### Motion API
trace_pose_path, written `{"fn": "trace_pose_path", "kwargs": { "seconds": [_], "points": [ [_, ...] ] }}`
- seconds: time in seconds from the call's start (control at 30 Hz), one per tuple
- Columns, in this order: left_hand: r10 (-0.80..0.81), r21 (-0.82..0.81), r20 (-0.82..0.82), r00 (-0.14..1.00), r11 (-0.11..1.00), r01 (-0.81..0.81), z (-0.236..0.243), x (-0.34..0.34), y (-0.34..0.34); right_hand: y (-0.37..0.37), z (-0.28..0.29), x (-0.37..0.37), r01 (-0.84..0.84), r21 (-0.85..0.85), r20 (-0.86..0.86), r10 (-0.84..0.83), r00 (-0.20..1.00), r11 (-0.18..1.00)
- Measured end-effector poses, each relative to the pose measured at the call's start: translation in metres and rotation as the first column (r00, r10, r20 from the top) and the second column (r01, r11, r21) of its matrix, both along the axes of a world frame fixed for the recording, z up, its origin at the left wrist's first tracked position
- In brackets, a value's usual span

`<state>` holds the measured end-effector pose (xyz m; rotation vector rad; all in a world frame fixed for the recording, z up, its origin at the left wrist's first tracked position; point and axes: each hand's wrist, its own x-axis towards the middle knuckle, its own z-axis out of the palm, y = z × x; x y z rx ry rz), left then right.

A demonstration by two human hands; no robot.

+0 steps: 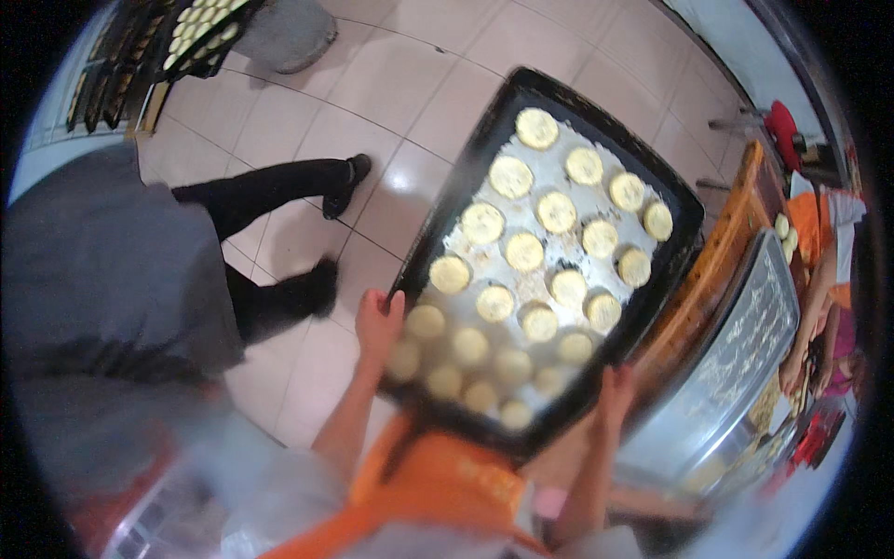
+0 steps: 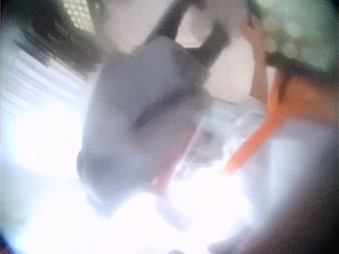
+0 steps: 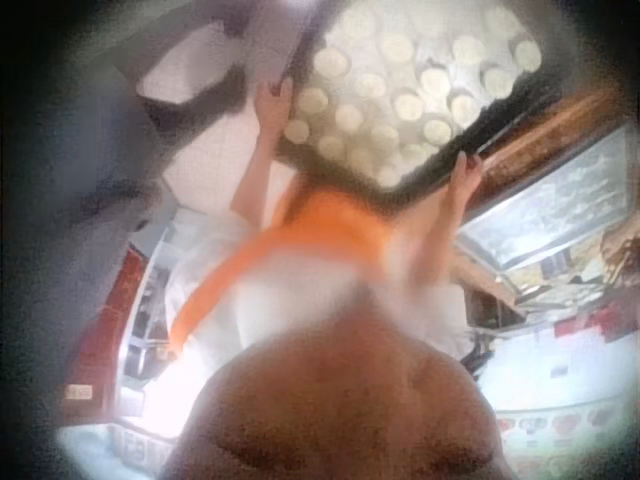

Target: The person presses dough balls flat on a metal tray and then transfers them to a black baking tray.

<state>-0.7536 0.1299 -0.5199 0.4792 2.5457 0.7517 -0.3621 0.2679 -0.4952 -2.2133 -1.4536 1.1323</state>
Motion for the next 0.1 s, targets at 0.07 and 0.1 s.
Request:
{"fn": "trace_pose_path", "kwargs": {
  "seconds": [0.07,0.1],
  "points": [
    [0.073,0.012,0.149,0.986,0.997,-0.076,-0.017,-0.007,-0.015,0.011,0.014,-0.023,0.128,-0.106,-0.215,-0.148,0.965,0.986],
    [0.003,0.009,0.068,0.998,1.0,-0.003,-0.01,-0.007,-0.004,0.022,0.006,-0.031,0.112,-0.093,-0.236,-0.131,0.963,0.989]
  ]
}}
